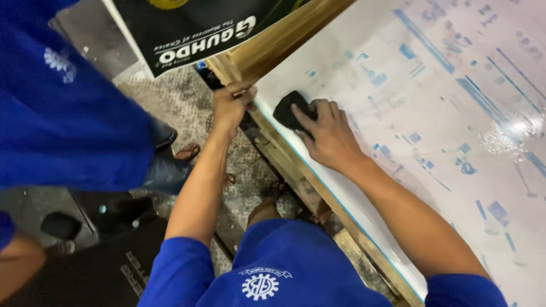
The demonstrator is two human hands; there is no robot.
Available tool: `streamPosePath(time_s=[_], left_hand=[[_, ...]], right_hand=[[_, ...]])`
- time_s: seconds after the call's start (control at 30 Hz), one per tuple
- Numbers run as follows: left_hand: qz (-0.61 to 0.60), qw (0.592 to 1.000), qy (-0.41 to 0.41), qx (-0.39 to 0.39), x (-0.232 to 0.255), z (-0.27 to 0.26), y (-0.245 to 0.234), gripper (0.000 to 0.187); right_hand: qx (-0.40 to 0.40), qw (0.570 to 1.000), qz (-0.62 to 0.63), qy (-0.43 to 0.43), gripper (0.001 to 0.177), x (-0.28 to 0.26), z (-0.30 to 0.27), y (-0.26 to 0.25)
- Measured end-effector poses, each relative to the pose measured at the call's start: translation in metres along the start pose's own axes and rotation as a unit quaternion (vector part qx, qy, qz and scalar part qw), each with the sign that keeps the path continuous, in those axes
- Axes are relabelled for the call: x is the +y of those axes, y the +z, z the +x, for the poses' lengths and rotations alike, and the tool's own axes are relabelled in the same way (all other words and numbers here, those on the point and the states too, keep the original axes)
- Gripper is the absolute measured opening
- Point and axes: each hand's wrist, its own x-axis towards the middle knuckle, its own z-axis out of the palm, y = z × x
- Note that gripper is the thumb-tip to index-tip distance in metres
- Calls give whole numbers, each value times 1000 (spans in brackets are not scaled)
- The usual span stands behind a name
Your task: Cleaning a large offset printing plate using a liquid solvent and a sponge.
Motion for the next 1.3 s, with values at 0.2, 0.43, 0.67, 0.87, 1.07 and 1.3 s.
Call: streamPosePath(time_s=[0.2, 0.43, 0.67, 0.87, 1.07, 1.3], left_hand=[[78, 997, -7, -16, -6, 11, -1, 23], [21, 999, -46, -16, 12, -1, 2, 23], [19, 999, -22, -34, 26, -6, 5, 22], [65, 997, -9, -32, -3, 20, -8, 21], [-16, 998, -36, -41, 3, 10, -6, 23], [82, 996, -22, -36, 17, 19, -19, 20]], right_hand=[[96, 993, -58, 33, 56, 9, 47, 64], [-3, 966, 165, 199, 45, 10, -32, -26], [167, 929, -234, 233, 51, 239, -243, -92], [159, 930, -55, 328, 37, 182, -187, -57], [70, 966, 67, 238, 40, 47, -132, -28], [159, 914, -199, 317, 59, 164, -333, -108]])
